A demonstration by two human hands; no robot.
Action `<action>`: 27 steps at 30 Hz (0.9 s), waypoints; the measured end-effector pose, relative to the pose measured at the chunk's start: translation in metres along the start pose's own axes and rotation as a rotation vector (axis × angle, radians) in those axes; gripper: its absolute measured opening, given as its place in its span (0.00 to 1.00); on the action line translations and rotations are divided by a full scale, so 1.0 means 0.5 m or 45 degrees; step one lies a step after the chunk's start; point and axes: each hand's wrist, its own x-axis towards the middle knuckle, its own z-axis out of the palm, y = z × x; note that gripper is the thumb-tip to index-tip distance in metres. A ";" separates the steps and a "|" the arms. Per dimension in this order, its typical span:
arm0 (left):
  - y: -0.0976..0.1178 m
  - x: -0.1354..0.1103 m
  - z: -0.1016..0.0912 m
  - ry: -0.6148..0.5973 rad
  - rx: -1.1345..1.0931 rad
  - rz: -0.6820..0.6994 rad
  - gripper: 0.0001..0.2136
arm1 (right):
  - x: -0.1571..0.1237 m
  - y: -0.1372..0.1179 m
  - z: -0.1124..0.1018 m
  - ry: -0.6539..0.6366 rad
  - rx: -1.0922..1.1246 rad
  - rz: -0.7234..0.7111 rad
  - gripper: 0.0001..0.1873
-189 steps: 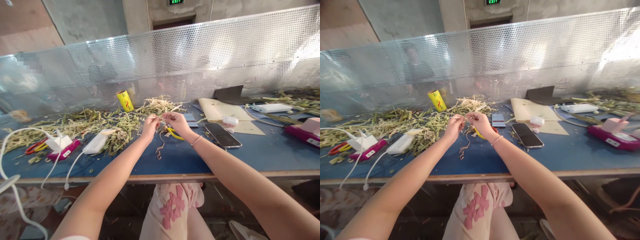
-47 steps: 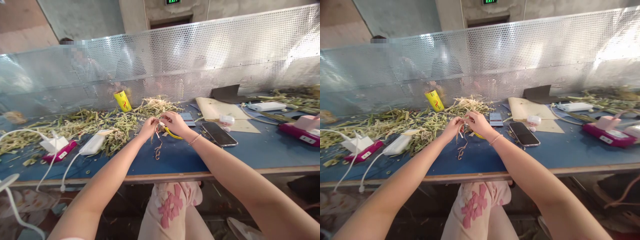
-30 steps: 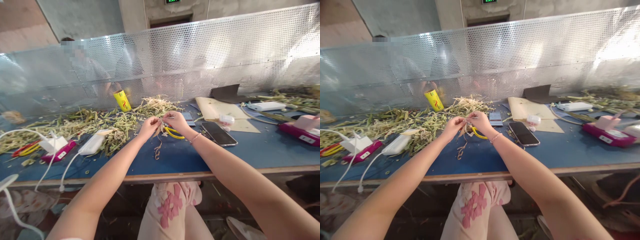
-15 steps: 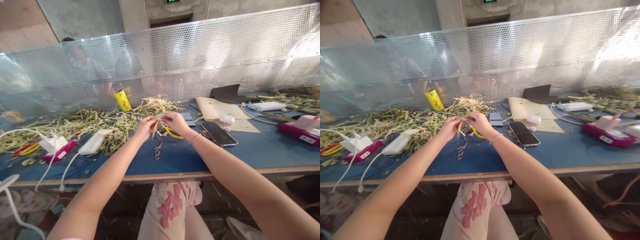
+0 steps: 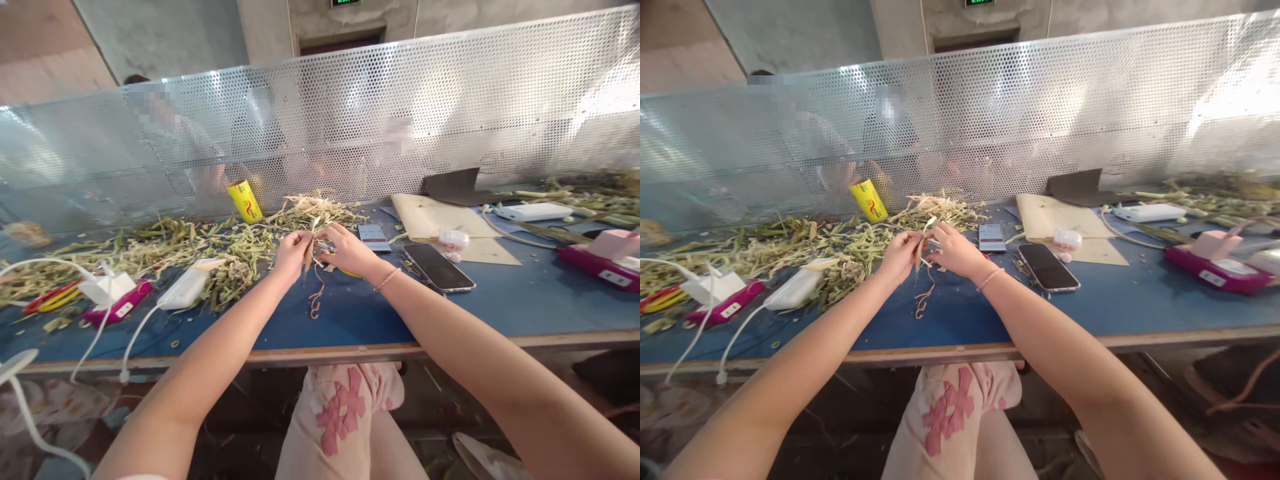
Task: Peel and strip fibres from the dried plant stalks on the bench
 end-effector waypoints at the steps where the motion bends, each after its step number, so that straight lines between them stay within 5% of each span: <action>1: -0.001 0.000 0.001 0.000 0.009 0.037 0.09 | 0.000 -0.003 0.000 0.012 -0.012 -0.005 0.14; 19: -0.009 -0.012 0.005 -0.101 0.321 0.320 0.08 | -0.001 -0.029 -0.011 0.067 -0.112 -0.027 0.06; 27: -0.005 -0.012 0.010 -0.109 0.348 0.274 0.08 | 0.008 -0.017 0.004 0.236 0.264 0.315 0.04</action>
